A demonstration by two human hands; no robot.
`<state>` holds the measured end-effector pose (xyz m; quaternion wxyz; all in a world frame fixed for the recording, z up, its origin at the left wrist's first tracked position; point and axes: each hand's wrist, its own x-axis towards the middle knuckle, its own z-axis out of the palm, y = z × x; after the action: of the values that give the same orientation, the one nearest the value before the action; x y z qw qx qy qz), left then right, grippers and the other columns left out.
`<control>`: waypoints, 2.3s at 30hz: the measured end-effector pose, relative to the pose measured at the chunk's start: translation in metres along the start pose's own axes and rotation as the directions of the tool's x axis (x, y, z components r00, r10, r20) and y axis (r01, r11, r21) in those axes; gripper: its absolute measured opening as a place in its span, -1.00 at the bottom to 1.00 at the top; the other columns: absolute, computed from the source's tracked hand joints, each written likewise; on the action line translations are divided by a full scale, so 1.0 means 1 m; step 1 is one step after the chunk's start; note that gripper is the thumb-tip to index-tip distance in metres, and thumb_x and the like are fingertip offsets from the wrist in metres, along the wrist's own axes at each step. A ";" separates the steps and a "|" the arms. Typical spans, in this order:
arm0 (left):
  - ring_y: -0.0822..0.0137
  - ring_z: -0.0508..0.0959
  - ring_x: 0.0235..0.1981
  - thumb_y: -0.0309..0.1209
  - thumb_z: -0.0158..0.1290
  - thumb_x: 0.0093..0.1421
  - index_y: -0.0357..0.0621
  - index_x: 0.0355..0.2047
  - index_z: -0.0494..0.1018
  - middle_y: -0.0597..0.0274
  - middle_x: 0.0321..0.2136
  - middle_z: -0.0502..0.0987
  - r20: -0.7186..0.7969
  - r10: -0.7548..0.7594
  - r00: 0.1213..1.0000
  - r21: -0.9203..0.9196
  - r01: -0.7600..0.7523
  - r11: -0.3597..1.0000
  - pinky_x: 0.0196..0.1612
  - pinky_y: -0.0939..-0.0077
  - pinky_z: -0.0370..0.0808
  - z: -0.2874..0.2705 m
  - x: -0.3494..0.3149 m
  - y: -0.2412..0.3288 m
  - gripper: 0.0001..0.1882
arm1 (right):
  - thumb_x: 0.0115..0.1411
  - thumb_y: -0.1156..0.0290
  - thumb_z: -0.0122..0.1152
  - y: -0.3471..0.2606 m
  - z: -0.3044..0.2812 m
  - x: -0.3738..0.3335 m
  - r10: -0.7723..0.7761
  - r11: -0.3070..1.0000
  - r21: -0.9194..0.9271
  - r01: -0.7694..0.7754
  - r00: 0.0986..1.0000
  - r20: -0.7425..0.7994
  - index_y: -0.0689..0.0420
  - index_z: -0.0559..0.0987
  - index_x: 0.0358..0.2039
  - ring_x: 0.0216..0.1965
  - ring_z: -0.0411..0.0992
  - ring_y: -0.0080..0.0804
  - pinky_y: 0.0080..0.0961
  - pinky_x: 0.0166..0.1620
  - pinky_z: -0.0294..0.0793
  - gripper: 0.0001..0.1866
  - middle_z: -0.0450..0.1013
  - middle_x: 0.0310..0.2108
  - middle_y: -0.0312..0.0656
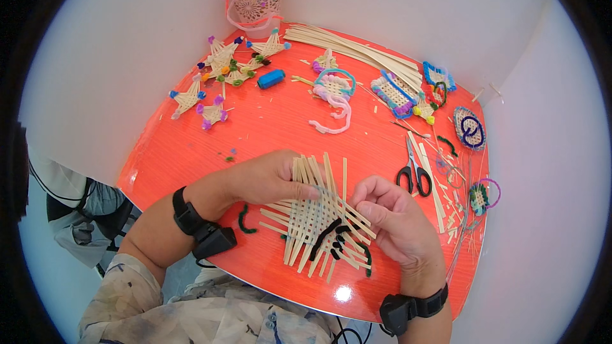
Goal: Weaving thin wooden or bamboo strips together and securing them with black cord to form star shapes.
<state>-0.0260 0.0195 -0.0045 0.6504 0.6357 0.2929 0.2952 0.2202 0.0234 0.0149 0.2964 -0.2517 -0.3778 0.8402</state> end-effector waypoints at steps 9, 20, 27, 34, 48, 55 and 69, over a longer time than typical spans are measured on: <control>0.51 0.51 -0.25 -0.45 0.01 0.25 -0.26 -0.16 0.48 0.30 -0.31 0.56 -0.004 -0.038 0.999 0.026 0.038 0.999 -0.15 0.52 0.46 0.001 -0.002 0.001 -0.81 | 0.19 0.53 0.16 0.009 0.004 0.006 -0.044 0.995 -0.090 0.036 0.995 -0.091 0.20 0.44 -0.26 -0.39 0.44 -0.65 -0.73 -0.34 0.45 -0.87 0.45 -0.40 -0.30; 0.52 0.51 -0.29 -0.45 -0.02 0.27 -0.26 -0.18 0.46 0.31 -0.35 0.55 -0.052 0.023 0.998 0.039 -0.021 0.999 -0.17 0.54 0.47 0.001 0.001 -0.002 -0.82 | 0.20 0.45 0.16 0.003 0.002 0.005 -0.056 0.986 -0.165 0.028 0.984 -0.167 0.20 0.45 -0.26 -0.40 0.43 -0.65 -0.72 -0.32 0.43 -0.86 0.46 -0.40 -0.32; 0.53 0.50 -0.32 -0.41 0.00 0.27 -0.25 -0.18 0.46 0.33 -0.36 0.54 -0.067 -0.022 0.998 -0.067 0.017 0.998 -0.22 0.57 0.47 0.000 0.002 0.002 -0.81 | 0.24 0.46 0.09 0.002 0.000 0.004 0.017 0.971 -0.229 -0.065 0.978 -0.209 0.16 0.44 -0.33 -0.47 0.37 -0.69 -0.71 -0.38 0.36 -0.94 0.43 -0.46 -0.36; 0.52 0.51 -0.28 -0.42 -0.02 0.27 -0.26 -0.13 0.44 0.31 -0.32 0.53 -0.103 -0.028 0.994 -0.040 0.024 0.999 -0.17 0.55 0.47 -0.002 0.001 -0.001 -0.79 | 0.23 0.52 0.01 0.002 -0.004 0.007 -0.013 0.944 -0.329 -0.039 0.988 -0.154 0.17 0.44 -0.28 -0.37 0.36 -0.70 -0.70 -0.32 0.36 -0.93 0.41 -0.41 -0.37; 0.44 0.55 -0.21 -0.50 -0.11 0.30 -0.29 -0.09 0.42 0.20 -0.24 0.56 -0.391 -0.074 0.918 0.011 0.085 0.996 -0.11 0.50 0.49 0.008 0.006 -0.005 -0.78 | -0.24 0.62 0.28 -0.007 0.029 0.000 -0.598 -0.606 -0.792 0.072 0.616 0.513 -0.07 0.62 -0.36 -0.37 0.27 -0.45 -0.40 -0.20 0.02 -0.63 0.30 -0.48 -0.44; 0.45 0.56 -0.24 -0.51 -0.12 0.30 -0.30 -0.09 0.42 0.21 -0.27 0.57 -0.435 -0.042 0.900 0.042 0.067 0.997 -0.14 0.51 0.49 0.011 0.009 -0.006 -0.77 | -0.22 0.54 0.33 -0.005 0.033 -0.001 -0.623 -0.465 -0.872 0.153 0.643 0.446 -0.05 0.62 -0.33 -0.33 0.30 -0.47 -0.39 -0.19 0.01 -0.66 0.38 -0.42 -0.46; 0.44 0.56 -0.32 -0.52 -0.12 0.28 -0.28 -0.11 0.42 0.22 -0.32 0.57 -0.421 0.105 0.901 0.205 -0.018 0.979 -0.20 0.49 0.50 0.023 0.009 -0.004 -0.78 | -0.15 0.49 0.26 0.010 0.029 0.015 -0.536 -0.656 -0.749 0.097 0.638 0.552 -0.02 0.61 -0.31 -0.36 0.30 -0.48 -0.37 -0.19 0.03 -0.71 0.37 -0.43 -0.47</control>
<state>-0.0024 0.0111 -0.0080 0.4944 0.6250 0.4361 0.4181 0.1875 0.0144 0.0209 0.3008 -0.3012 -0.8953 -0.1318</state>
